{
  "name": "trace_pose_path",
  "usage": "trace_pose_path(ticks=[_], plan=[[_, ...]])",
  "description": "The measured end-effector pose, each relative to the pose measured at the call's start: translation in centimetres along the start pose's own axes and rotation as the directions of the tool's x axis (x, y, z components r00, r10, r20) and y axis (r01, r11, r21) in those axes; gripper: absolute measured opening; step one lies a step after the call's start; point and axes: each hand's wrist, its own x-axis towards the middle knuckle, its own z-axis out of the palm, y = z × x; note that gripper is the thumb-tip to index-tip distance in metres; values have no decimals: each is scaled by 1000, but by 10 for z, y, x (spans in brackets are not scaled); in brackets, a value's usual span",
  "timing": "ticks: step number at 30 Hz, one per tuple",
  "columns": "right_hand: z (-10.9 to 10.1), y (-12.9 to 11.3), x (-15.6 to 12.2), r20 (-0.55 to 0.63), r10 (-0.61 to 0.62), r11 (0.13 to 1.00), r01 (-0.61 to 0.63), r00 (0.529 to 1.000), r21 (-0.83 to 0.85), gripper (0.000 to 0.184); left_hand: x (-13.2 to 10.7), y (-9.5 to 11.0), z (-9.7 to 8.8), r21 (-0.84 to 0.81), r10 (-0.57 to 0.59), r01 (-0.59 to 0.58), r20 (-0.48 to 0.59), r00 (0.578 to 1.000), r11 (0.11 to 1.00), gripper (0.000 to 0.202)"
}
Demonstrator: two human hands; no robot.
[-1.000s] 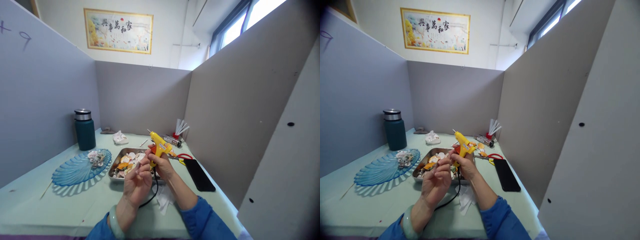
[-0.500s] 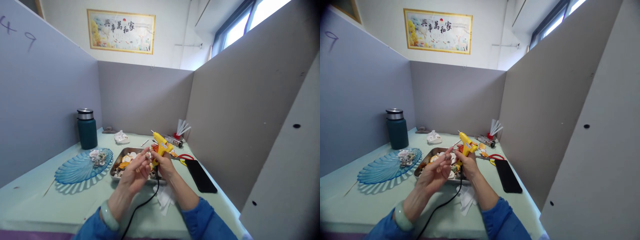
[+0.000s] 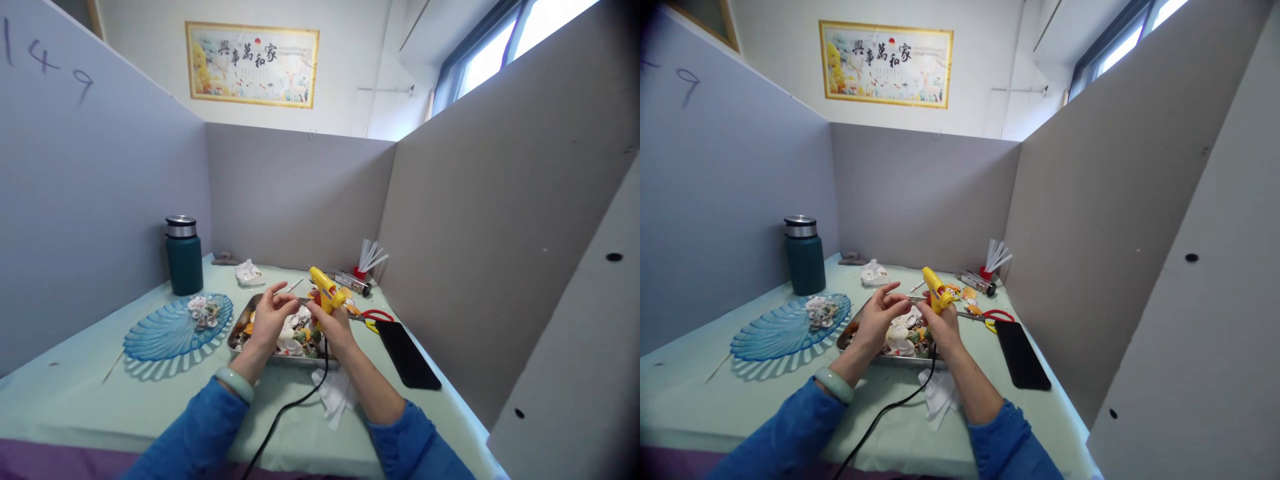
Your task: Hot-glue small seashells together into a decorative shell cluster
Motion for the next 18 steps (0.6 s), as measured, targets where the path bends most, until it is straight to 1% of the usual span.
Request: trace_pose_path(ticks=[4, 7, 12, 18], plan=[[-1, 2, 1, 3, 7, 999, -7, 1000, -41, 35, 2, -1, -3, -69, -27, 27, 2, 1000, 997, 59], [-1, -1, 1, 6, -1, 1000, 1, 1000, -24, 34, 2, -3, -5, -100, -64, 67, 36, 997, 993, 60], [0, -5, 0, -29, 6, 1000, -6, 1000, -1, 33, -1, -2, -3, -47, -79, 81, 46, 996, 996, 61], [1, -7, 0, -25, 1, 1000, -1, 1000, 24, 33, 0, -3, -4, -28, -102, 104, 64, 993, 994, 61]])
